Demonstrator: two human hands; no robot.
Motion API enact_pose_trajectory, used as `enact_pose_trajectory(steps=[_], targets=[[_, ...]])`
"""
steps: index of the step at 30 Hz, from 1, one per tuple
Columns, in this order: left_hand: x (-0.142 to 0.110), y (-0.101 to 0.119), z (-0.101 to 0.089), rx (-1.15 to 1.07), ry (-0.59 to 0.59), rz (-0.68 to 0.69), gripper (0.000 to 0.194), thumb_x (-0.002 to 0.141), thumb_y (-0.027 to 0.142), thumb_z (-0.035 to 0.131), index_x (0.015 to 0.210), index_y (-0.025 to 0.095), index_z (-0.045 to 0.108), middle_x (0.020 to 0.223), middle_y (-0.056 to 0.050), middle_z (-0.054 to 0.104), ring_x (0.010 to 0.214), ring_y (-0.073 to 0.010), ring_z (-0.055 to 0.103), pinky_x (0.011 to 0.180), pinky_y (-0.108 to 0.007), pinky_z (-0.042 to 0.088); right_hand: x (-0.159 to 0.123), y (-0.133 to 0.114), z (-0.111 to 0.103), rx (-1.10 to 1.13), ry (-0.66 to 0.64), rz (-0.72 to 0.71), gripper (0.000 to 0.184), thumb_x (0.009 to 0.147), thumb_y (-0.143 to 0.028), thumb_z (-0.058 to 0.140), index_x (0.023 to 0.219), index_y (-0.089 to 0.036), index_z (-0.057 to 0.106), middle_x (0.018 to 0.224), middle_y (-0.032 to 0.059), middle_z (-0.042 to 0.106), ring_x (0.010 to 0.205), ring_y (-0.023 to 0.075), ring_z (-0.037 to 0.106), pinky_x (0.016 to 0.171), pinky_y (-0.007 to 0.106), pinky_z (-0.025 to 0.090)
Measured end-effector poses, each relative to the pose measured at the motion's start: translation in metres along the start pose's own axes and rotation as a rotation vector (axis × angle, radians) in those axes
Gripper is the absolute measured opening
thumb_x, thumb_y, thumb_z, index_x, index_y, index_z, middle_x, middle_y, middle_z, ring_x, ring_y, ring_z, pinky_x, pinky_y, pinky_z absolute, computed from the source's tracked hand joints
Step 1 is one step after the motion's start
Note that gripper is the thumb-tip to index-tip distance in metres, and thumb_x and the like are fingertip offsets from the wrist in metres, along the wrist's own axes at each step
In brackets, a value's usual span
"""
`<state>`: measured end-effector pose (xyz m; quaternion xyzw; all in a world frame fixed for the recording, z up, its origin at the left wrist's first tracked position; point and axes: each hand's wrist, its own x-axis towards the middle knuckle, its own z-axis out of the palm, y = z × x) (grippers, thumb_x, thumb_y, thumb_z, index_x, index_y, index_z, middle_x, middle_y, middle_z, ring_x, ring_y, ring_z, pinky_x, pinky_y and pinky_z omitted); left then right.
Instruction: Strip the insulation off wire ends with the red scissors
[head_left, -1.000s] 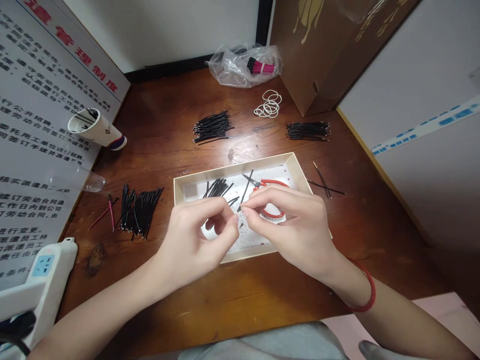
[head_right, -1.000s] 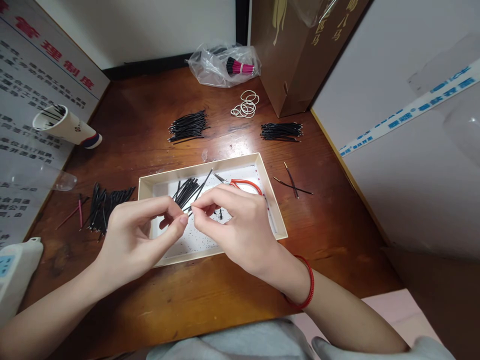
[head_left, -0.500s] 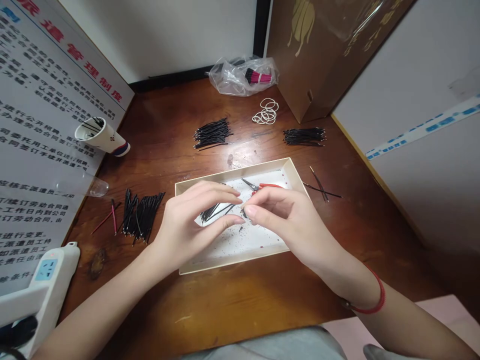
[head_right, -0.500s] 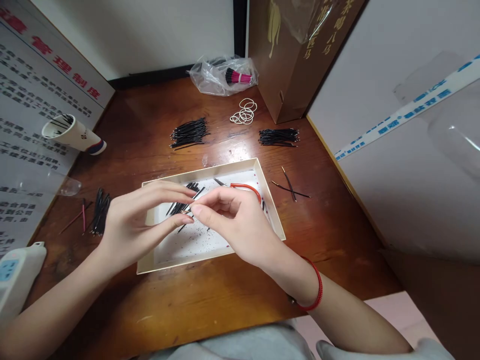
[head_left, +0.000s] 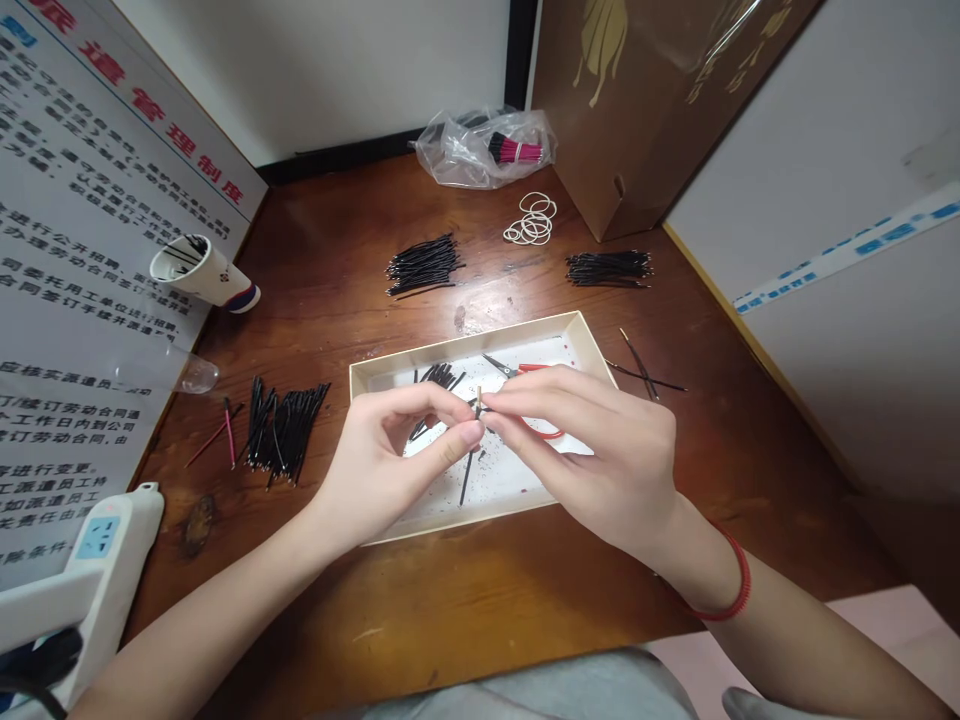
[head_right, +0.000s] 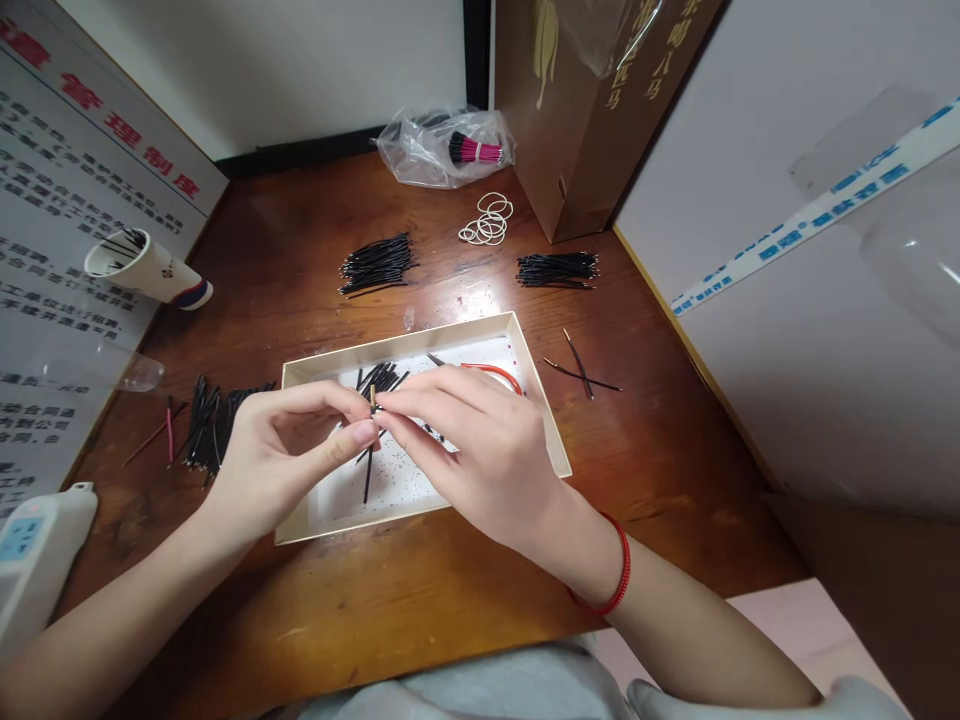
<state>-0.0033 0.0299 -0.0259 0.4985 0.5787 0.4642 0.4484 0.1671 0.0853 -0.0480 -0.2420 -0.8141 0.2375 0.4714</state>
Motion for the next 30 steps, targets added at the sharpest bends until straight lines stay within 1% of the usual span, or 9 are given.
enact_pose_trajectory(steps=[5,9,11,15,18,20,23,27,30], targets=[[0.0,-0.001,0.0,0.072,0.006,0.011,0.015,0.076,0.023,0.078,0.067,0.017,0.068,0.063,0.0,0.066,0.061,-0.0135,0.058,0.059,-0.025,0.047,0.0,0.002,0.001,-0.126,-0.029,-0.1,0.015,0.091,-0.009,0.064,0.09,-0.023,0.068,0.085,0.0014,0.076,0.076,0.0154,0.071,0.071,0.03,0.059],[-0.001,-0.003,-0.001,0.146,0.007,0.035,0.01,0.079,0.021,0.072,0.071,0.018,0.068,0.065,0.0,0.066,0.064,-0.014,0.057,0.063,-0.027,0.046,0.001,0.002,0.001,-0.208,-0.094,-0.15,0.013,0.094,-0.01,0.059,0.089,-0.02,0.065,0.081,0.0028,0.073,0.075,0.016,0.069,0.071,0.031,0.057],[-0.002,-0.005,-0.001,0.138,-0.004,0.021,0.01,0.081,0.021,0.071,0.072,0.018,0.067,0.067,0.0,0.064,0.065,-0.0138,0.056,0.063,-0.026,0.045,0.002,0.002,0.001,-0.252,-0.127,-0.154,0.014,0.095,-0.01,0.056,0.087,-0.018,0.064,0.08,0.0042,0.072,0.074,0.0166,0.067,0.072,0.032,0.056],[0.0,-0.006,0.002,0.007,-0.096,-0.08,0.014,0.084,0.027,0.07,0.076,0.017,0.063,0.069,0.002,0.059,0.066,-0.0127,0.055,0.064,-0.024,0.044,0.003,0.005,0.003,-0.262,-0.145,-0.158,0.015,0.094,-0.008,0.054,0.084,-0.016,0.061,0.078,0.0053,0.068,0.071,0.0161,0.062,0.068,0.03,0.052],[0.001,-0.006,0.007,-0.034,-0.165,-0.121,0.024,0.089,0.034,0.064,0.072,0.017,0.061,0.069,0.001,0.06,0.07,-0.0136,0.056,0.069,-0.025,0.045,0.005,0.009,0.003,-0.224,-0.153,-0.119,0.016,0.094,-0.008,0.053,0.082,-0.016,0.059,0.077,0.0055,0.067,0.072,0.0166,0.06,0.066,0.03,0.049],[-0.001,-0.004,0.012,-0.003,-0.128,-0.117,0.03,0.092,0.037,0.058,0.069,0.018,0.059,0.068,0.001,0.059,0.07,-0.0142,0.055,0.069,-0.026,0.045,0.007,0.012,0.004,-0.201,-0.175,-0.078,0.017,0.095,-0.009,0.051,0.082,-0.018,0.058,0.077,0.0049,0.067,0.072,0.017,0.06,0.067,0.03,0.049],[-0.006,-0.002,0.02,0.131,0.003,-0.105,0.03,0.096,0.034,0.05,0.071,0.018,0.057,0.066,0.001,0.057,0.065,-0.0145,0.056,0.063,-0.025,0.045,0.006,0.014,0.008,-0.182,-0.198,-0.021,0.018,0.096,-0.011,0.049,0.081,-0.019,0.056,0.076,0.0047,0.065,0.071,0.0176,0.06,0.066,0.031,0.047],[-0.012,-0.004,0.029,0.428,0.196,0.042,0.025,0.096,0.023,0.047,0.075,0.018,0.06,0.064,0.0,0.063,0.058,-0.0139,0.057,0.056,-0.024,0.043,0.001,0.007,0.017,-0.133,-0.212,0.128,0.018,0.096,-0.012,0.046,0.082,-0.019,0.053,0.078,0.0052,0.063,0.07,0.018,0.058,0.063,0.031,0.046],[-0.012,-0.015,0.031,0.499,0.27,0.124,0.022,0.093,0.019,0.048,0.078,0.016,0.064,0.072,-0.005,0.07,0.063,-0.0163,0.06,0.062,-0.027,0.045,0.001,0.0,0.02,-0.078,-0.237,0.277,0.015,0.095,-0.012,0.046,0.083,-0.02,0.051,0.078,0.0036,0.062,0.07,0.017,0.06,0.059,0.028,0.046]])
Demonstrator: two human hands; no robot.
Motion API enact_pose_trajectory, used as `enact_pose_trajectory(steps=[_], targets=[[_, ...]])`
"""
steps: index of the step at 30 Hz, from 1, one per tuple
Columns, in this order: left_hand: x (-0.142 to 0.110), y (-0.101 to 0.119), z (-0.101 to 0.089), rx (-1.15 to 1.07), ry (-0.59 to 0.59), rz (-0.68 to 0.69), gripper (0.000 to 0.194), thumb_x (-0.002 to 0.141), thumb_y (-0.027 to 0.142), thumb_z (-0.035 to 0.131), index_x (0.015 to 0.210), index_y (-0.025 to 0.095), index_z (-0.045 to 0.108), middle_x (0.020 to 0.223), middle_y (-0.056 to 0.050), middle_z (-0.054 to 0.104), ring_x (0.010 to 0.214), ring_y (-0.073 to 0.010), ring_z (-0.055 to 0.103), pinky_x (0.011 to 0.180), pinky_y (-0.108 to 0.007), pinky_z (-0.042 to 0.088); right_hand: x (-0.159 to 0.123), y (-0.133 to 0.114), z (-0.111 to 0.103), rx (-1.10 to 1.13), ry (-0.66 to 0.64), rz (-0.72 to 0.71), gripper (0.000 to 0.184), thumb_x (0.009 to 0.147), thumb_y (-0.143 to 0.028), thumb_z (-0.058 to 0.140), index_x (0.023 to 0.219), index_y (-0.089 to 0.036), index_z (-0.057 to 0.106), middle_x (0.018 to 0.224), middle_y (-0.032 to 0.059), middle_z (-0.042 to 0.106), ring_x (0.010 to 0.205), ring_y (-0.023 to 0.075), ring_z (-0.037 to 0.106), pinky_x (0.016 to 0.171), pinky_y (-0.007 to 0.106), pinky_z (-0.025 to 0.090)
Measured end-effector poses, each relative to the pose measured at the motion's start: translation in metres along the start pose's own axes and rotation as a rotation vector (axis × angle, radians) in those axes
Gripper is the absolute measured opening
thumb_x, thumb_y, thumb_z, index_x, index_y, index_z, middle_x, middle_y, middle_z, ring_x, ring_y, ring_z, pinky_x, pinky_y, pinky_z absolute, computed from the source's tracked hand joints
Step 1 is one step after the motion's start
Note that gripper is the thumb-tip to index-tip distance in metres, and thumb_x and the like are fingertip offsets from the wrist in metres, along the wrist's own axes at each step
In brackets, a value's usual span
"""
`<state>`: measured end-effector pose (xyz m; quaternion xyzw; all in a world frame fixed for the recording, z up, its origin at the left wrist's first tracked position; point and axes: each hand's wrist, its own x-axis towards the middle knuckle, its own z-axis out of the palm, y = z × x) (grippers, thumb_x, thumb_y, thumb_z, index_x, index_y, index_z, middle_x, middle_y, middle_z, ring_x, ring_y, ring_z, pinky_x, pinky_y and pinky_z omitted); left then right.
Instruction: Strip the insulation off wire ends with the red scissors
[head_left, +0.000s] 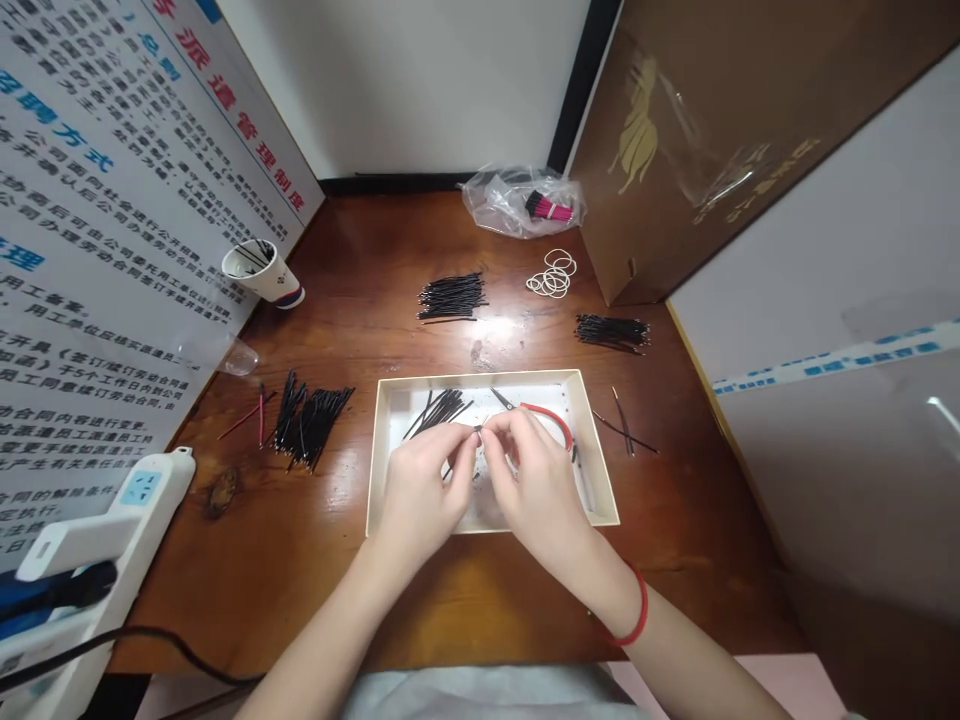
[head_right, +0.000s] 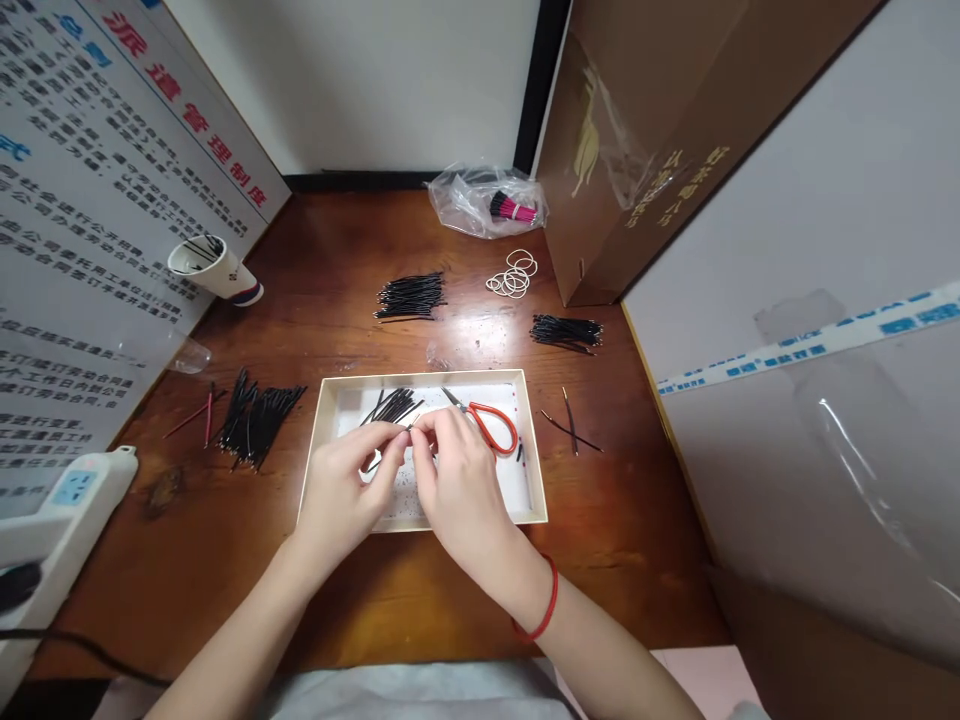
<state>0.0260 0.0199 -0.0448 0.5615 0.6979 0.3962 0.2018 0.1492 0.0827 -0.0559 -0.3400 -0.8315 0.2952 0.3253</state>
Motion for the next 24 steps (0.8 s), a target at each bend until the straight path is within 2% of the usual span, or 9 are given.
enact_pose_trajectory(steps=[3,6,8,11,15,17,19,21,24], targets=[[-0.001,-0.011,0.0,0.025,0.037,0.058,0.026,0.09,0.022,0.049,0.071,0.017,0.065,0.067,-0.007,0.069,0.061,-0.0184,0.059,0.062,-0.03,0.043,0.005,-0.004,-0.007,0.062,-0.087,0.099,0.016,0.094,-0.011,0.047,0.082,-0.02,0.05,0.071,-0.0003,0.061,0.062,0.0131,0.059,0.054,0.023,0.046],[-0.002,-0.015,-0.007,0.0,0.004,0.085,0.023,0.087,0.023,0.054,0.071,0.017,0.069,0.063,-0.006,0.069,0.056,-0.0174,0.058,0.058,-0.029,0.041,0.012,-0.006,-0.017,0.105,-0.2,0.107,0.018,0.094,-0.011,0.049,0.079,-0.02,0.051,0.064,-0.0043,0.058,0.054,0.01,0.056,0.05,0.019,0.046],[-0.001,-0.012,-0.012,-0.042,-0.021,0.071,0.022,0.087,0.022,0.056,0.071,0.017,0.069,0.061,-0.005,0.069,0.053,-0.0156,0.057,0.057,-0.027,0.042,0.013,-0.008,-0.019,0.093,-0.21,0.09,0.019,0.094,-0.01,0.049,0.079,-0.021,0.05,0.066,-0.0038,0.058,0.057,0.0105,0.057,0.052,0.02,0.046],[0.0,-0.001,-0.017,-0.132,-0.07,-0.017,0.025,0.091,0.019,0.052,0.071,0.016,0.067,0.051,0.0,0.062,0.044,-0.0113,0.054,0.051,-0.022,0.041,0.014,-0.011,-0.016,0.022,-0.117,0.039,0.019,0.094,-0.008,0.044,0.08,-0.021,0.047,0.074,0.0004,0.058,0.068,0.0142,0.057,0.061,0.025,0.046],[-0.004,0.007,-0.022,-0.624,-0.189,-0.389,0.03,0.092,0.032,0.057,0.068,0.016,0.067,0.039,0.005,0.051,0.038,-0.0085,0.045,0.046,-0.02,0.036,0.022,0.0,-0.023,-0.071,0.012,-0.043,0.019,0.093,-0.009,0.044,0.081,-0.022,0.048,0.075,0.0019,0.057,0.07,0.017,0.055,0.066,0.03,0.044],[-0.011,0.006,-0.028,-0.757,-0.181,-0.509,0.028,0.089,0.034,0.062,0.069,0.017,0.068,0.038,0.006,0.052,0.038,-0.0074,0.042,0.048,-0.021,0.034,0.029,0.009,-0.034,-0.127,0.13,-0.027,0.019,0.091,-0.007,0.044,0.082,-0.023,0.048,0.075,0.003,0.054,0.071,0.0189,0.052,0.066,0.032,0.041],[-0.018,0.004,-0.035,-0.738,-0.109,-0.551,0.026,0.09,0.036,0.064,0.073,0.018,0.072,0.04,0.005,0.055,0.043,-0.0073,0.044,0.051,-0.02,0.033,0.034,0.012,-0.044,-0.159,0.21,0.008,0.02,0.092,-0.006,0.043,0.081,-0.022,0.049,0.077,0.0045,0.055,0.072,0.0189,0.051,0.066,0.032,0.04],[-0.022,0.002,-0.039,-0.739,-0.058,-0.546,0.026,0.09,0.039,0.065,0.077,0.019,0.074,0.047,0.003,0.061,0.047,-0.0075,0.044,0.052,-0.021,0.032,0.033,0.007,-0.044,-0.073,0.079,0.035,0.016,0.092,-0.01,0.05,0.081,-0.021,0.055,0.078,0.0036,0.06,0.073,0.0175,0.055,0.067,0.031,0.042],[-0.022,0.001,-0.039,-0.777,-0.078,-0.527,0.026,0.09,0.044,0.065,0.082,0.02,0.075,0.056,0.001,0.067,0.051,-0.0084,0.044,0.053,-0.022,0.033,0.024,-0.007,-0.032,0.082,-0.09,0.069,0.014,0.09,-0.012,0.06,0.08,-0.021,0.063,0.072,-0.0017,0.065,0.064,0.0127,0.058,0.063,0.026,0.047]])
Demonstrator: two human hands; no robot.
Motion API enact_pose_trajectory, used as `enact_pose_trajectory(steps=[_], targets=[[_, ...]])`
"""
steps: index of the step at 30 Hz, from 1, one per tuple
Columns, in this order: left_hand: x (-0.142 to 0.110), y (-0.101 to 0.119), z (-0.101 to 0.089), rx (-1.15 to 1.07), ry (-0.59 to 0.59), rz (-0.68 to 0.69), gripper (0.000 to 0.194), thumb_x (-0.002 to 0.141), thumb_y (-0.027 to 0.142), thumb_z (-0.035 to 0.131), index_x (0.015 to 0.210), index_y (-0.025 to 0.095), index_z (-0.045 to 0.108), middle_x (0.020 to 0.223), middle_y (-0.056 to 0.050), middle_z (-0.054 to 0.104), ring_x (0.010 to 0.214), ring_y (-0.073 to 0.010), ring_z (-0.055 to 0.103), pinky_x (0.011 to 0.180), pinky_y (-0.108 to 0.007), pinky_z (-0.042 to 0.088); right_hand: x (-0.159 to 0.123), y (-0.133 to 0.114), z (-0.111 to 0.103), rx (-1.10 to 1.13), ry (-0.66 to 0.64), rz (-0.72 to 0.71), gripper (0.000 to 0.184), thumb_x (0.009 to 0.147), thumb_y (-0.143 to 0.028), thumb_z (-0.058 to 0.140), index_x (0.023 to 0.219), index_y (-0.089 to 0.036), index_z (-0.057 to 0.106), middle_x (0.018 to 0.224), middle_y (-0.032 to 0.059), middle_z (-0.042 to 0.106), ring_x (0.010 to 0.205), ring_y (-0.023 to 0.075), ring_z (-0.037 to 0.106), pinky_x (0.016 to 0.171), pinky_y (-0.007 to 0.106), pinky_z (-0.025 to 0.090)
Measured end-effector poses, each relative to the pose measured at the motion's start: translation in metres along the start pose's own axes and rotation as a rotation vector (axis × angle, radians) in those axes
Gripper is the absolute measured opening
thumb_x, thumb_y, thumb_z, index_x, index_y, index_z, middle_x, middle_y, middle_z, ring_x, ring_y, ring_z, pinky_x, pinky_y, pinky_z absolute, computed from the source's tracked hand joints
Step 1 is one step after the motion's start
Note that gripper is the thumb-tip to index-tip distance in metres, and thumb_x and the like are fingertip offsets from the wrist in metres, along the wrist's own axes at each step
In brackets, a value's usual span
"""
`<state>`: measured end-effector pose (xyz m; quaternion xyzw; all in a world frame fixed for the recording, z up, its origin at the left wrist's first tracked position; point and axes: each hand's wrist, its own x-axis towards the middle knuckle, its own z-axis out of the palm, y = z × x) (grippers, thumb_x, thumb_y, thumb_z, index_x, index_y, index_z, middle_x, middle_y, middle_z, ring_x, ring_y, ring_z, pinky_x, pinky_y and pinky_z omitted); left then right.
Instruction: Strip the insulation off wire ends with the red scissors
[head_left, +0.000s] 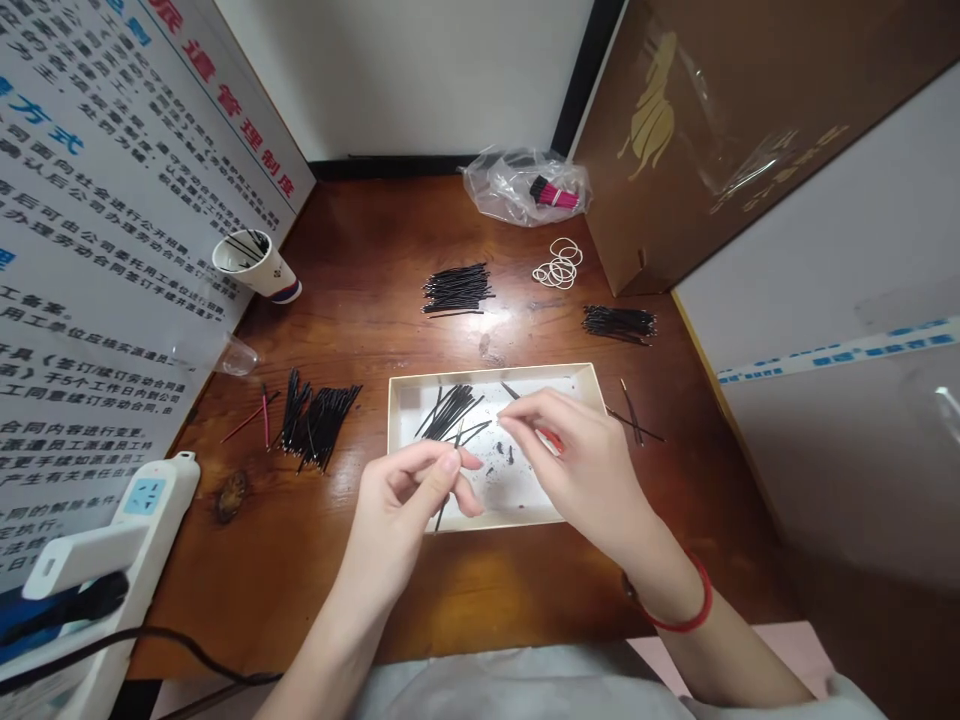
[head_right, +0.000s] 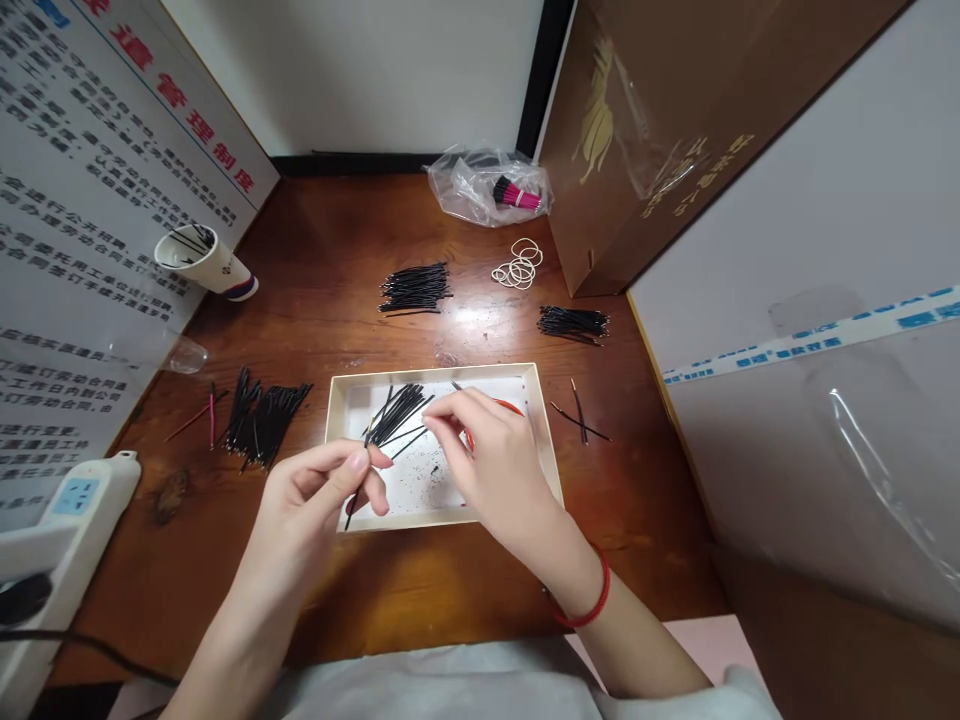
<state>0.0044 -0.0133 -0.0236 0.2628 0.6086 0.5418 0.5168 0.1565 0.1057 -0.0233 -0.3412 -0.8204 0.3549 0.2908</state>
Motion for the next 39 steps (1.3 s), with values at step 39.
enact_pose_trajectory(steps=[39], targets=[[0.025,0.005,0.006,0.4,0.018,0.25,0.021,0.092,0.027,0.058,0.073,0.019,0.06,0.068,0.001,0.061,0.067,-0.0144,0.056,0.067,-0.026,0.043,0.001,-0.007,0.013,-0.014,-0.219,-0.316,0.022,0.098,-0.015,0.048,0.077,-0.018,0.052,0.069,-0.0011,0.052,0.063,0.0129,0.046,0.061,0.027,0.039]])
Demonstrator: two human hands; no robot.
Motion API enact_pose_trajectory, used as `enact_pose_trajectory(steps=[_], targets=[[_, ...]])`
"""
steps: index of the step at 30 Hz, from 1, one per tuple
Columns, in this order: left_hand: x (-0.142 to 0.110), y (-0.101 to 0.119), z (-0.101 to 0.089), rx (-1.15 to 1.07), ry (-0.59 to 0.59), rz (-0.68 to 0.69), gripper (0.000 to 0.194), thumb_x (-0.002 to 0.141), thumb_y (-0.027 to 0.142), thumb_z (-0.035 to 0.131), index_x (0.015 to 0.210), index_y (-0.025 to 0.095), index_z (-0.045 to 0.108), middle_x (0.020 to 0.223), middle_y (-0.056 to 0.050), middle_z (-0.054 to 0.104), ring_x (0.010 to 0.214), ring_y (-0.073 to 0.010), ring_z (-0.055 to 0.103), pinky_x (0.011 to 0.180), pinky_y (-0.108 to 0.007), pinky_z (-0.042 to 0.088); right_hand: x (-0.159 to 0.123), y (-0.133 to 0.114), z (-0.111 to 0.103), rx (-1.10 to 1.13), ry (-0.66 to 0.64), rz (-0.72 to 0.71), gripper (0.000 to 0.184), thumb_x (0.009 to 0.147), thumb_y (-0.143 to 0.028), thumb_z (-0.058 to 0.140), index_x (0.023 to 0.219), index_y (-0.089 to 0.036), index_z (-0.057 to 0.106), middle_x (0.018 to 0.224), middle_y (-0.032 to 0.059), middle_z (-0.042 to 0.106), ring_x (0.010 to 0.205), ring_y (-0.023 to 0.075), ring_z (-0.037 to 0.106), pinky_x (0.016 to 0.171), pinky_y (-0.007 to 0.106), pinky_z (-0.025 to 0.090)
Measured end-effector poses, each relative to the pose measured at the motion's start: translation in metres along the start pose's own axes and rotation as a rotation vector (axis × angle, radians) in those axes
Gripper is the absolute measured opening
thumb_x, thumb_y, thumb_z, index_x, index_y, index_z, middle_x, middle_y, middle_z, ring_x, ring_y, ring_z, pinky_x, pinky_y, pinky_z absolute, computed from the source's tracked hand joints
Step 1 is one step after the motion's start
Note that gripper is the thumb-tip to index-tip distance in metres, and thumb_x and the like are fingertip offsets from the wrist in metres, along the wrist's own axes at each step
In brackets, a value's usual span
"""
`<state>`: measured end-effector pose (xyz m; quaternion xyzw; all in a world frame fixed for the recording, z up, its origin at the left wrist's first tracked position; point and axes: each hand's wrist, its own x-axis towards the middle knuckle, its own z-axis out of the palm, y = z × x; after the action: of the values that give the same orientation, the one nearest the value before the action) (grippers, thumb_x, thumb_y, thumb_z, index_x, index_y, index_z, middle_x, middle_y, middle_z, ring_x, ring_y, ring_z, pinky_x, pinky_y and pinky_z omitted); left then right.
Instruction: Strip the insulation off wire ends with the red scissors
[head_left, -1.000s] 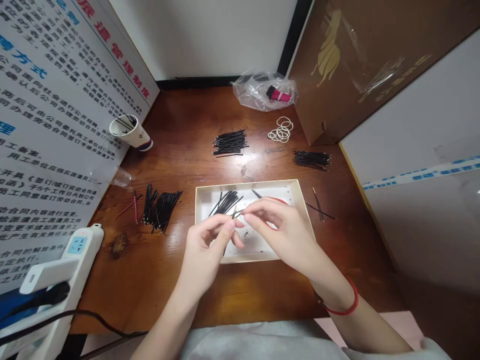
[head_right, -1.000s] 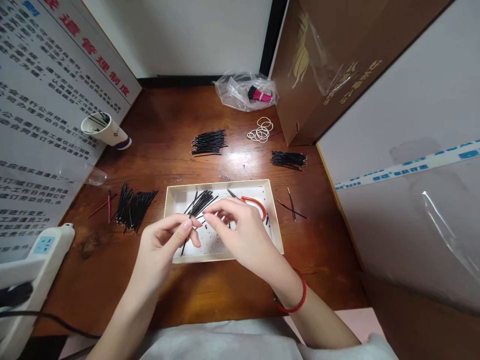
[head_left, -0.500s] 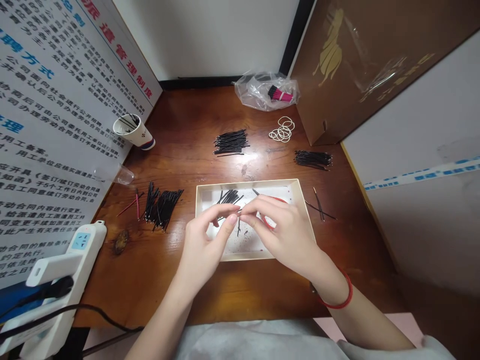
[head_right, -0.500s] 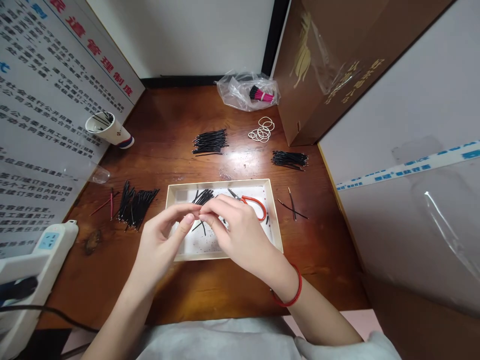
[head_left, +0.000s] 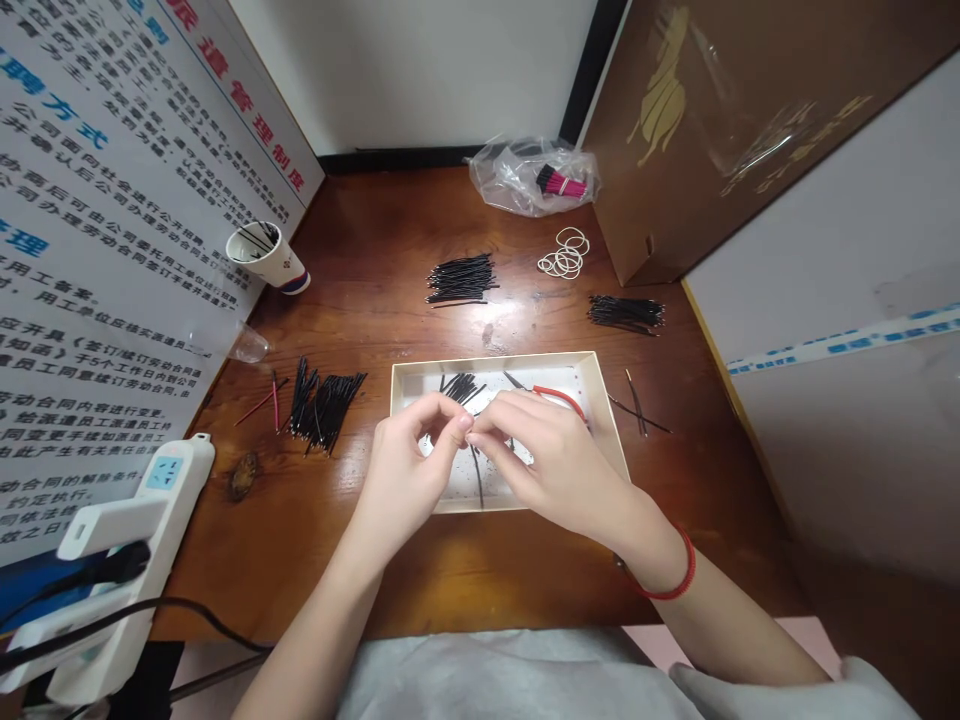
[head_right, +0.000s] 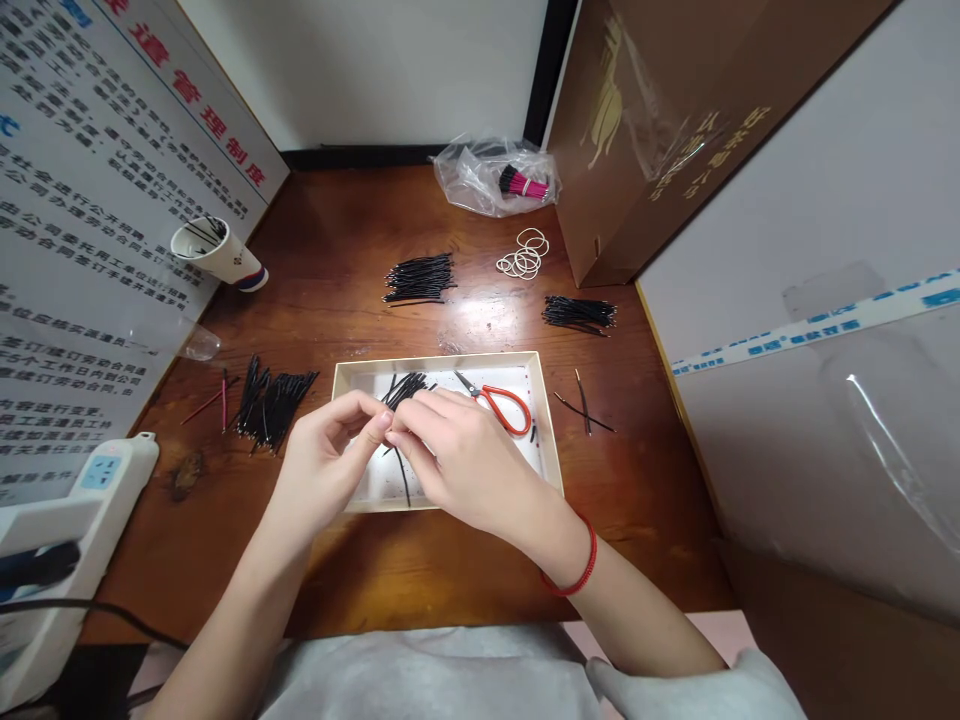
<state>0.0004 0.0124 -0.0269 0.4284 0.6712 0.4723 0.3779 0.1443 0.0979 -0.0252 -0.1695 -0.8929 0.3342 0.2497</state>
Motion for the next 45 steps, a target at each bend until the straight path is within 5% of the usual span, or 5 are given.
enact_pose_trajectory(steps=[17,24,32,38,45], targets=[[0.012,-0.019,0.002,-0.241,0.229,-0.058,0.038,0.093,0.051,0.052,0.069,0.021,0.048,0.064,0.003,0.047,0.061,-0.0134,0.046,0.061,-0.025,0.04,-0.005,0.002,0.009,-0.231,0.24,-0.415,0.023,0.093,-0.002,0.046,0.093,-0.018,0.063,0.078,0.0065,0.068,0.073,0.0184,0.057,0.068,0.032,0.052],[0.004,0.001,-0.005,-0.143,0.267,0.018,0.025,0.093,0.036,0.06,0.075,0.019,0.057,0.069,0.001,0.056,0.067,-0.0134,0.054,0.065,-0.024,0.043,0.002,-0.013,-0.002,0.094,0.15,0.127,0.015,0.098,-0.015,0.053,0.085,-0.02,0.057,0.076,-0.0009,0.062,0.069,0.0121,0.057,0.063,0.026,0.045],[-0.007,-0.003,0.005,0.274,0.388,0.459,0.015,0.097,0.02,0.055,0.082,0.021,0.058,0.075,0.0,0.063,0.07,-0.0144,0.059,0.066,-0.026,0.045,0.005,-0.019,-0.002,0.416,-0.125,0.485,0.043,0.104,-0.044,0.036,0.074,-0.02,0.053,0.058,-0.0055,0.043,0.053,0.0103,0.041,0.051,0.026,0.032],[-0.005,-0.008,0.008,0.379,0.384,0.668,0.014,0.096,0.015,0.055,0.086,0.022,0.059,0.074,0.0,0.066,0.072,-0.0148,0.061,0.072,-0.027,0.047,0.006,-0.021,-0.004,0.414,-0.132,0.461,0.037,0.104,-0.037,0.038,0.071,-0.021,0.044,0.061,-0.0059,0.045,0.055,0.0094,0.042,0.052,0.024,0.033],[-0.012,-0.008,0.006,0.396,0.349,0.629,0.01,0.095,0.014,0.055,0.09,0.021,0.06,0.079,-0.002,0.069,0.076,-0.016,0.063,0.075,-0.028,0.048,0.006,-0.018,-0.005,0.035,-0.1,0.227,0.027,0.099,-0.016,0.041,0.073,-0.021,0.043,0.056,-0.0077,0.037,0.048,0.0085,0.034,0.048,0.024,0.027]])
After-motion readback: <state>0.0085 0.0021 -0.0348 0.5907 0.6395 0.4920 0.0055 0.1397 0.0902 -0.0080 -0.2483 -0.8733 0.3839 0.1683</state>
